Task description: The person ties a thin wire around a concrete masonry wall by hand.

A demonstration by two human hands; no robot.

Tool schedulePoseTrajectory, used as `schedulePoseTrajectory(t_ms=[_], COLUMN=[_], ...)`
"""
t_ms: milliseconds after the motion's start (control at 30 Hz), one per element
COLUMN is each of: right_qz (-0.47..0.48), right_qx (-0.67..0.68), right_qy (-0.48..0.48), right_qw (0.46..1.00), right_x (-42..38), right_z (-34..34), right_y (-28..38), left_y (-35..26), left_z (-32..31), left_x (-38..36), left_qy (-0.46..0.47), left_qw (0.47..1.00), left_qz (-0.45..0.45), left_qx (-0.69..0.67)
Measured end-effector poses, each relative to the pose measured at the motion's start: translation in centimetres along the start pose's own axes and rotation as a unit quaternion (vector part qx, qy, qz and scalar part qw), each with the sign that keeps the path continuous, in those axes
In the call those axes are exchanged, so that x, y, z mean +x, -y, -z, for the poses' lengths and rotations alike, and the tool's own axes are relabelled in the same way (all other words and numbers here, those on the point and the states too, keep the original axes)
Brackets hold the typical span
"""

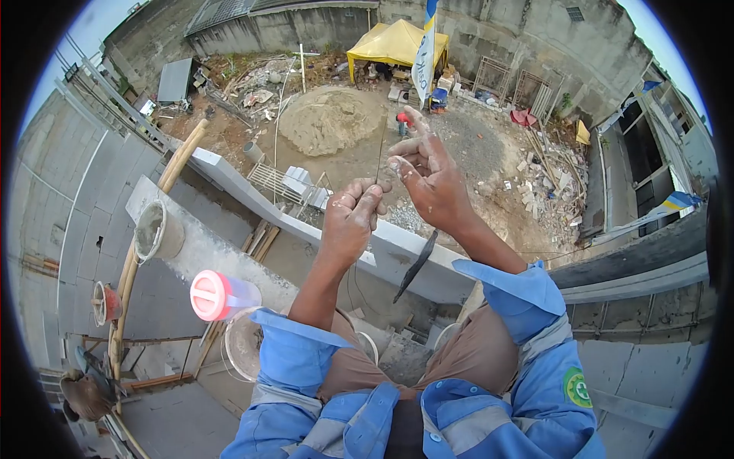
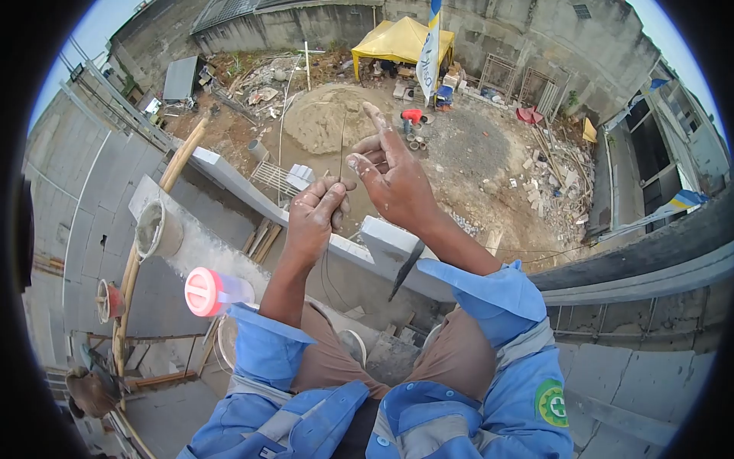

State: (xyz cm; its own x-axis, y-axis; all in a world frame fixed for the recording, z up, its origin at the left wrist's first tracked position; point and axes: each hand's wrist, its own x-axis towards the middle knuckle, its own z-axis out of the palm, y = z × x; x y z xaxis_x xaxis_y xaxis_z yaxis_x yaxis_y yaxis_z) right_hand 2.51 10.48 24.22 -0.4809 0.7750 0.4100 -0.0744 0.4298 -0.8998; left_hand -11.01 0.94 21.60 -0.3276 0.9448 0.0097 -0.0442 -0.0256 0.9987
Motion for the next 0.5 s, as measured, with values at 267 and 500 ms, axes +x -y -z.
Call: schedulePoseTrajectory(t_ms=[267,500], right_qz=[0.036,0.017], right_qx=[-0.089,-0.148], right_qy=[-0.008,0.031], right_qw=[0.995,0.988], right_x=[-0.3,-0.9], right_z=[2.1,2.9], right_y=[-0.1,0.4], left_y=[1.3,0.7], left_z=[-1.8,-2.3], left_x=[0.3,0.6], left_qy=[0.073,0.058], left_qw=[0.997,0.998], left_qz=[-0.015,-0.002], left_qx=[0.038,0.026])
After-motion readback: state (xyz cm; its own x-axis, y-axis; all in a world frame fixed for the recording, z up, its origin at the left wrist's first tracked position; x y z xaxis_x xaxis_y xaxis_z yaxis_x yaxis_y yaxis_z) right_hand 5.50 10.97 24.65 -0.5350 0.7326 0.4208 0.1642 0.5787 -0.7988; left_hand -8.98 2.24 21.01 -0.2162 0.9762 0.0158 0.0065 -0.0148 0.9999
